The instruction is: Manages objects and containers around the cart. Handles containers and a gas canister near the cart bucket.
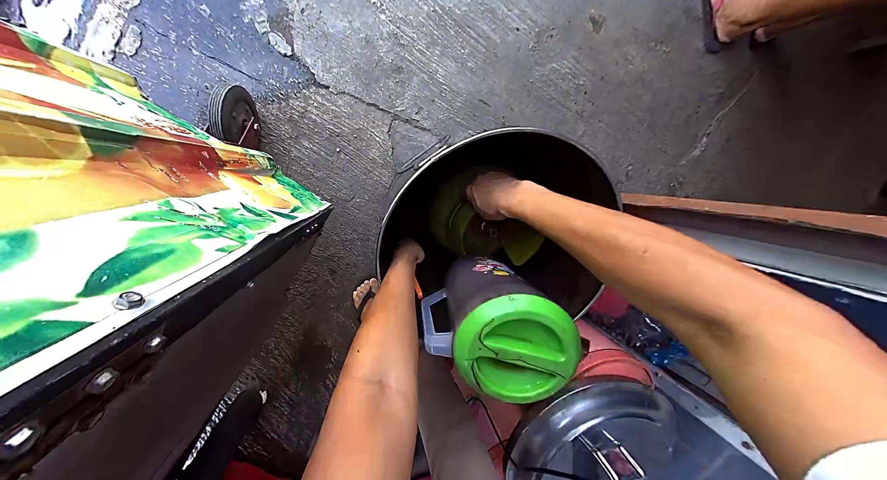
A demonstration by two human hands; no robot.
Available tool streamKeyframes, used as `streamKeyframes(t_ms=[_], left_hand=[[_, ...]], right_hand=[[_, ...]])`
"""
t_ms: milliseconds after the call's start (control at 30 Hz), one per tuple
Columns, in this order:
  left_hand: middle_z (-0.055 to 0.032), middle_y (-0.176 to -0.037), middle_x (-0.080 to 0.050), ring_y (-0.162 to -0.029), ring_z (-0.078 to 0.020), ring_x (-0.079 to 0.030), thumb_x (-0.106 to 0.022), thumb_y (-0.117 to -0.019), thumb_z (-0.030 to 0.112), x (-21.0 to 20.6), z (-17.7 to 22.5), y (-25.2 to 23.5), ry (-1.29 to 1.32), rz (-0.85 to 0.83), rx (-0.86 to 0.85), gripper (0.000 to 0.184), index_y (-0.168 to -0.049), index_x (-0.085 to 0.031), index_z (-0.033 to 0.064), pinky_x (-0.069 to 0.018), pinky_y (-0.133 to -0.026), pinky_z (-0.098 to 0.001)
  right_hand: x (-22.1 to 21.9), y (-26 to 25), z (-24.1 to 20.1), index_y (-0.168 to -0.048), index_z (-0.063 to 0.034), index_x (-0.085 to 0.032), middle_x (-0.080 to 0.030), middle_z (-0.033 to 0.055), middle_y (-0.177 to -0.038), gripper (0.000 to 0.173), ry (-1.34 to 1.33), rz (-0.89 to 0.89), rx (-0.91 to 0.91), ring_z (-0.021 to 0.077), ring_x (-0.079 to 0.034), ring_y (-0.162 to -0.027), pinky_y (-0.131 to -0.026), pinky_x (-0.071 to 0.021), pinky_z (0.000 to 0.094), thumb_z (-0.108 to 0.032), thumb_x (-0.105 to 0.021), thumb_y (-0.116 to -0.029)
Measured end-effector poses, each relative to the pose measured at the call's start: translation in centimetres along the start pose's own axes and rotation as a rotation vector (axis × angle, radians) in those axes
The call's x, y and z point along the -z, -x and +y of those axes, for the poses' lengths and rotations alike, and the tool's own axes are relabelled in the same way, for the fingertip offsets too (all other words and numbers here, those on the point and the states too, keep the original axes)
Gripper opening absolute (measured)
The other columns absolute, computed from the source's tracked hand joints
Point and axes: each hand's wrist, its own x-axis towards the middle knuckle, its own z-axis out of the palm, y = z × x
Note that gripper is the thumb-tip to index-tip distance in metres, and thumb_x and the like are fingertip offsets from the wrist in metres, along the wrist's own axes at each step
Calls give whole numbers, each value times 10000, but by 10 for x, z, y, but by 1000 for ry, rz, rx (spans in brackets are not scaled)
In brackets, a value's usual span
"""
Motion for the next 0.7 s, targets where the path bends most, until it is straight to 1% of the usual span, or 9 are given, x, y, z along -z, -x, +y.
streamKeyframes(t_ms=[67,133,200,300,367,467,567,633,700], left_hand=[[-214,-1279,-605,-1099,-269,-631,-531,-998,57,8,0,4,21,14,16,345,-1319,-555,-69,-527,-936,-421],[-140,-1101,-607,-912,-190,-617,-485,-1022,76,17,-8,2,72,19,39,302,-1299,-548,-25,-531,-818,-343],[-142,-1054,-617,-872,-199,-632,-467,-1029,72,25,-17,2,54,12,49,284,-1280,-551,-31,-547,-801,-353],[-226,-1208,-619,-1046,-290,-650,-489,-1029,72,25,-22,23,-127,24,3,319,-1312,-551,-62,-538,-917,-449],[-263,-1290,-606,-1152,-355,-628,-527,-1015,83,23,-17,46,-268,51,-27,348,-1321,-556,-80,-502,-971,-527],[-263,-1290,-619,-1153,-372,-642,-574,-986,89,22,-12,62,-293,116,-38,387,-1340,-551,-64,-521,-965,-545],[-278,-1272,-624,-1156,-387,-640,-632,-941,94,31,-13,53,-309,170,-31,422,-1324,-566,-69,-523,-958,-565],[-289,-1297,-612,-1181,-409,-630,-654,-921,89,41,-9,44,-380,180,-16,428,-1305,-576,-83,-524,-966,-587],[-298,-1320,-597,-1194,-430,-624,-633,-943,71,50,-8,42,-437,192,-29,401,-1304,-572,-93,-525,-964,-600]], right_hand=[[6,7,1,-1101,17,-684,-670,239,-1148,204,-13,-15,-24,430,-629,-1153,-941,-506,602,-81,-696,-923],[9,15,2,-1109,12,-684,-672,238,-1147,217,-40,-9,-23,430,-629,-1152,-940,-502,607,-87,-704,-917],[8,26,0,-1105,7,-679,-671,237,-1125,220,-56,-11,-12,431,-634,-1133,-912,-509,609,-88,-708,-908],[9,40,2,-1186,26,-650,-651,261,-1160,273,-47,-31,9,450,-621,-1147,-915,-500,637,-90,-681,-940],[8,44,10,-1148,49,-669,-656,273,-1170,245,-36,-5,10,459,-616,-1156,-940,-477,664,-91,-673,-947],[5,44,23,-1095,16,-694,-673,246,-1140,219,-32,16,-18,437,-629,-1137,-933,-477,667,-118,-697,-921],[0,45,21,-1182,-14,-682,-677,238,-1146,276,-86,6,0,429,-635,-1134,-924,-486,659,-131,-685,-931],[-8,53,11,-1187,17,-656,-665,255,-1112,289,-138,9,22,442,-638,-1099,-896,-502,641,-124,-681,-936],[-20,59,1,-1138,22,-657,-668,236,-1060,254,-199,40,65,425,-651,-1065,-880,-522,602,-124,-696,-933]])
